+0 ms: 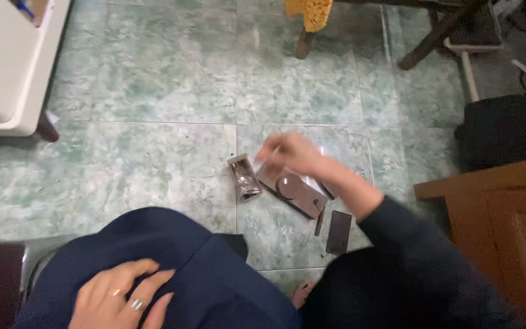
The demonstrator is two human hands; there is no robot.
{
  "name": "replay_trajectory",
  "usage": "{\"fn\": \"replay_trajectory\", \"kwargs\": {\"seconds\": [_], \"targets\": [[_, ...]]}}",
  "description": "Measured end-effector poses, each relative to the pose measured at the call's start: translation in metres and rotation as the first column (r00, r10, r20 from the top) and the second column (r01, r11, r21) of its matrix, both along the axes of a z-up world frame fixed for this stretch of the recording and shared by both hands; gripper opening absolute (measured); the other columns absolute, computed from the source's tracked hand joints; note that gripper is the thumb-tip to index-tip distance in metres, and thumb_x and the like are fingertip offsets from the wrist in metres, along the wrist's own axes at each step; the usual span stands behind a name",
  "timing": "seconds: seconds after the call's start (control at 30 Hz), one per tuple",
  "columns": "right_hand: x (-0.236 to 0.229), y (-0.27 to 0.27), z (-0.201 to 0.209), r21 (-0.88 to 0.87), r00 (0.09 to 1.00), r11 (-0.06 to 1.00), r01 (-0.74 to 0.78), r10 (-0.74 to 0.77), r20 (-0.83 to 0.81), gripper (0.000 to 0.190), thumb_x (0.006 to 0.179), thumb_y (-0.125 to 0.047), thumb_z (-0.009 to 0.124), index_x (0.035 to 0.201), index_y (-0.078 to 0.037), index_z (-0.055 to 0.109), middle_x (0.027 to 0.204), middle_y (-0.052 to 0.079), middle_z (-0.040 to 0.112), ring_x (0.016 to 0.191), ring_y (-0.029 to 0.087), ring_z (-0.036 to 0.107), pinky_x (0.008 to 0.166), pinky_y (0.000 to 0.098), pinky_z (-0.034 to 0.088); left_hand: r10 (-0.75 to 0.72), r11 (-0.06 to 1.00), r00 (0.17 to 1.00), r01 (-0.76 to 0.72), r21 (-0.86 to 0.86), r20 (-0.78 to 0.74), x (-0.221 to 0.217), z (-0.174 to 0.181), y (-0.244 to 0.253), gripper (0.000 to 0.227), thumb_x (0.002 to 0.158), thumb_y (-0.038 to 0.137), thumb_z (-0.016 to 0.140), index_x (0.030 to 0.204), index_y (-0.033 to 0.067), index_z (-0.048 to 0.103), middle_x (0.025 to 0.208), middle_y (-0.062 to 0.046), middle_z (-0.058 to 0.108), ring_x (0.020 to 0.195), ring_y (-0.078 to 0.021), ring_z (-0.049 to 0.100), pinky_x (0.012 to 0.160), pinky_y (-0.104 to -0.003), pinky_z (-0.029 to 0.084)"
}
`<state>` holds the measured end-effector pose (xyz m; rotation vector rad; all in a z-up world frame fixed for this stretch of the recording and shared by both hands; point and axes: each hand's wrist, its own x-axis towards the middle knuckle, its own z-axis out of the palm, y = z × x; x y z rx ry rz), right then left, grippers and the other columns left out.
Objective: Repairing or assembling a zipper on a dark blue garment while sitting on the floor
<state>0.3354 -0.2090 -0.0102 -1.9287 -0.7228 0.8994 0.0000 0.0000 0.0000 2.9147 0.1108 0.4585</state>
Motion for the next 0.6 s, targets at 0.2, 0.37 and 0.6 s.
{"fn": "replay_trajectory", "kwargs": {"seconds": [0.2,0.37,0.6], "targets": [[0.067,-0.059,-0.13,-0.296,0.952,0.926,0.235,-0.158,0.264,0.009,0.084,-0.008,0.068,0.08,0.0,0.07,0.072,0.007,0.069,0.056,0.016,0.069,0.055,0.0262,0.054,-0.027,0.995,0.998,0.032,-0.099,0.053,-0.019,-0.04,0.031,0.022,0.064,0.024,0.072,0.084,0.0303,0.076,0.096,0.011,0.068,0.084,-0.0094,0.065,0.08,-0.03,0.053],[0.029,-0.091,-0.226,-0.335,0.921,0.869,0.365,-0.285,0.264,0.014,0.081,-0.015,0.066,0.085,-0.003,0.072,0.074,0.006,0.07,0.063,0.018,0.067,0.064,0.0297,0.053,-0.08,0.962,0.893,-0.048,-0.27,-0.443,-0.03,-0.118,0.085,0.031,0.055,0.045,0.084,0.084,0.0348,0.079,0.085,0.012,0.077,0.077,-0.0044,0.076,0.069,-0.021,0.062],[-0.009,-0.073,-0.27,-0.031,0.822,0.828,0.559,-0.55,0.148,0.011,0.076,0.0,0.07,0.085,-0.001,0.064,0.071,0.005,0.06,0.061,0.014,0.055,0.059,0.0262,0.048,-0.248,0.951,0.968,0.249,-0.185,0.032,-0.049,-0.184,0.094,0.036,0.051,0.04,0.088,0.084,0.0367,0.075,0.082,0.024,0.071,0.076,-0.0023,0.071,0.068,-0.022,0.057]]}}
